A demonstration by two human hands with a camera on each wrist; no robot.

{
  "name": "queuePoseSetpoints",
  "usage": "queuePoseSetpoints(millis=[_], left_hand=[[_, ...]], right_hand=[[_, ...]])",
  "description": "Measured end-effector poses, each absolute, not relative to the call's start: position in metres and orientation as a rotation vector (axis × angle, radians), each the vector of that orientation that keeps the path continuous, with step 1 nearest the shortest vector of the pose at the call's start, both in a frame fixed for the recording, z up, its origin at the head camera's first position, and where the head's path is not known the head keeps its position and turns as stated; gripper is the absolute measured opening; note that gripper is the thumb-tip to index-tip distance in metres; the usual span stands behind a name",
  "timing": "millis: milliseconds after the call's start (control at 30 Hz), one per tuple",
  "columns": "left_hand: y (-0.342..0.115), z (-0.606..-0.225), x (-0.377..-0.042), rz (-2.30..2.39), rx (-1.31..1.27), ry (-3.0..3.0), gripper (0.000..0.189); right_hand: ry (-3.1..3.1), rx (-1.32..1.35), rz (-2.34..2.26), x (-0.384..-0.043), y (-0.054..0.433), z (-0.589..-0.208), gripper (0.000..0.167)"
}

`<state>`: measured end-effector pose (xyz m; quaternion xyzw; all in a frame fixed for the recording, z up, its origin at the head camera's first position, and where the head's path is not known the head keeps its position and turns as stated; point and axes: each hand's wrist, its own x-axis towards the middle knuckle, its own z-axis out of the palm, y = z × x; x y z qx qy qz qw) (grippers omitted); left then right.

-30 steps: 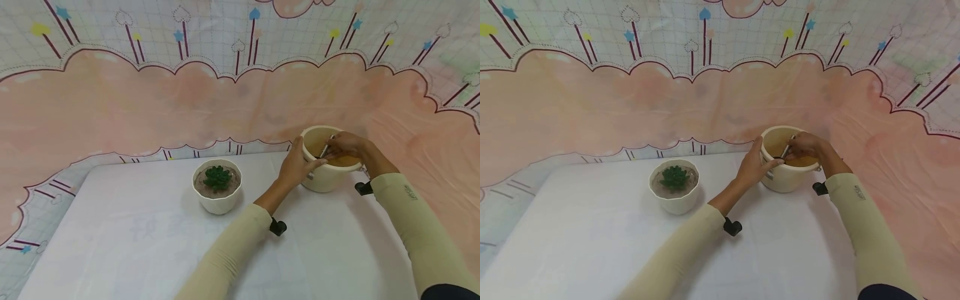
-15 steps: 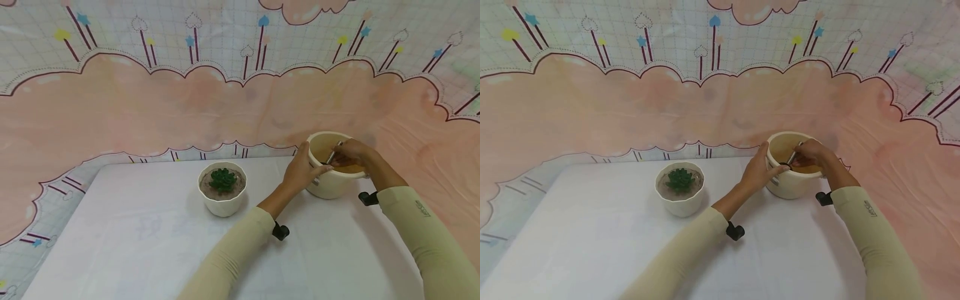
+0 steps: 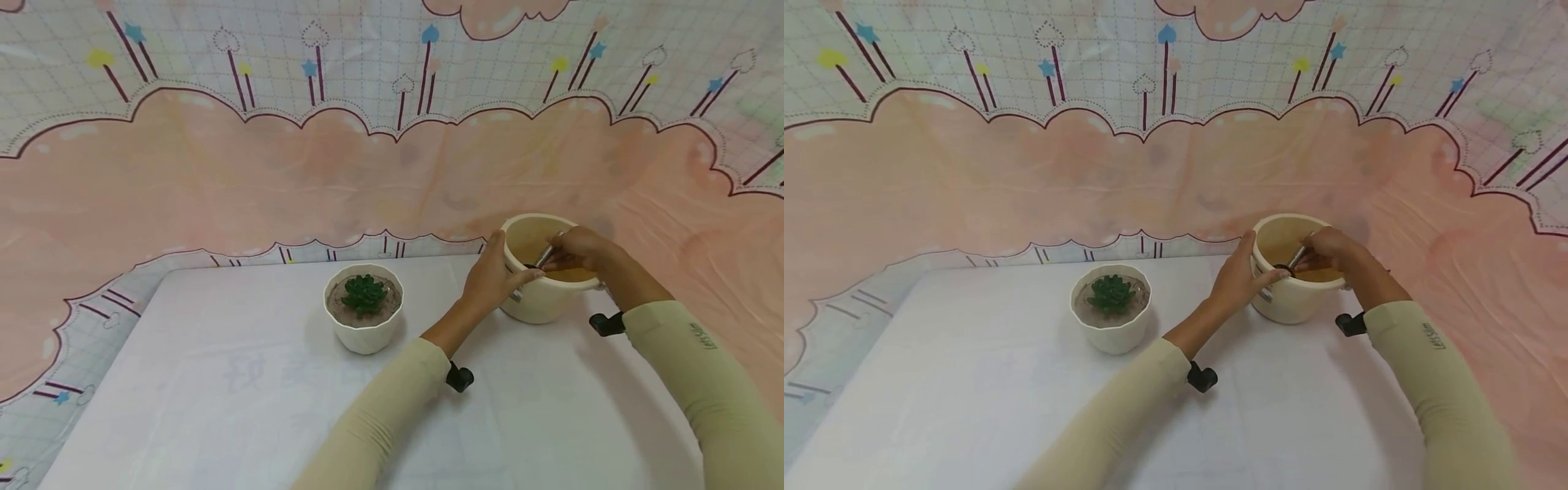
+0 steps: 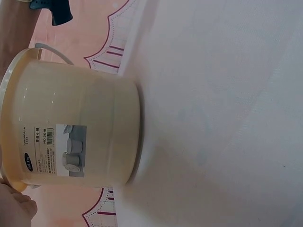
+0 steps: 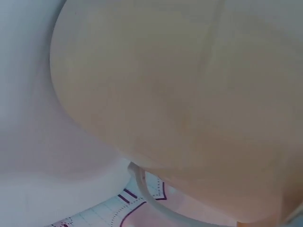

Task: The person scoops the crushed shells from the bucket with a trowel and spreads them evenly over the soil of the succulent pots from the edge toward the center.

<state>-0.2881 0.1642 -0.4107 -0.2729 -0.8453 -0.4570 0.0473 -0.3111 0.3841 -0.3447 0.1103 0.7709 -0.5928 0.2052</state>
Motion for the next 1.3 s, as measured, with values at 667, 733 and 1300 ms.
queuePoseSetpoints(millis=[667, 733, 1300], left_hand=[[0.164, -0.414, -0.287, -1.407, -0.826, -2.590, 0.096], [0.164, -0.414, -0.286, -1.412, -0.833, -2.581, 0.095], [0.165, -0.411, -0.288, -1.370, -0.856, -2.568, 0.093]], right_hand=[[1.985, 0.474, -1.887, -0.301, 0.393, -0.325, 0.033], [1.967, 0.505, -1.908, -0.301, 0.394, -0.324, 0.032], [1.700, 0.573, -2.128, -0.293, 0.402, -0.312, 0.040]])
